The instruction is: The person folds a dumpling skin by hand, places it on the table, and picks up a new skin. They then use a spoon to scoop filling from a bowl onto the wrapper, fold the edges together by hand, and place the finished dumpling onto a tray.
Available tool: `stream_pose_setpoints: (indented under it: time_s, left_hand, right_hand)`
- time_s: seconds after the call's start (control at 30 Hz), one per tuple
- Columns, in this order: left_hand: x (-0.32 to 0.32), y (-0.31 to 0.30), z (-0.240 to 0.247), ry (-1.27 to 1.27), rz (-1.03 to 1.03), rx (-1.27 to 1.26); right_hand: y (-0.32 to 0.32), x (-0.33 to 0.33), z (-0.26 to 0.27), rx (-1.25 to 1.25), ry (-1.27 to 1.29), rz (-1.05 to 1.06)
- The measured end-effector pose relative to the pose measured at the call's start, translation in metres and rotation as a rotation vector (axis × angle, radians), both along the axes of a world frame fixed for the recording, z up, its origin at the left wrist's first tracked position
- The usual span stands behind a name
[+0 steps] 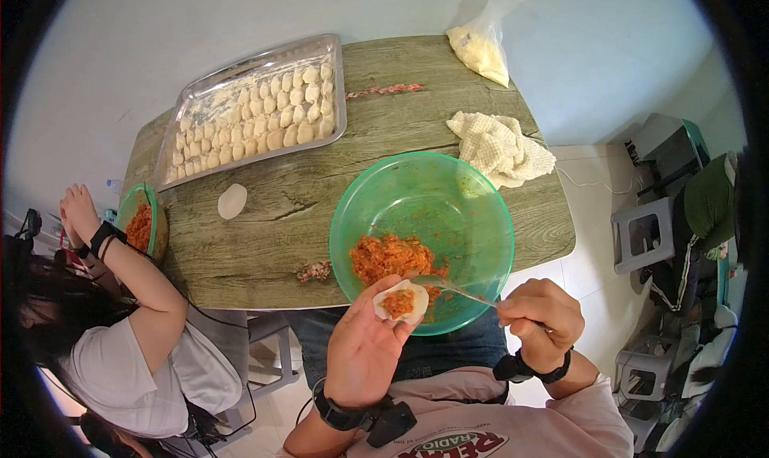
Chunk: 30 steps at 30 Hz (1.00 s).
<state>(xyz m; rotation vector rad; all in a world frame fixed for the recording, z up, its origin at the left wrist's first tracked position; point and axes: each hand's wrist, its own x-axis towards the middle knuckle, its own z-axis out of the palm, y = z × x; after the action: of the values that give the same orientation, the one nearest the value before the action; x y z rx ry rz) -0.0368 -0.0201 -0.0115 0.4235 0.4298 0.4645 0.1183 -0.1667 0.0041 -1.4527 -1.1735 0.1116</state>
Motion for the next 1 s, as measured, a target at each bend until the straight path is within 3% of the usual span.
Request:
stream_pose_setpoints:
  time_s: [1.0]
  left_hand:
    - [0.0012,0.0015,-0.0023,0.001,0.018,-0.001]
  right_hand:
    - [-0.0025,0.007,0.0054,0.047,-0.115,0.127]
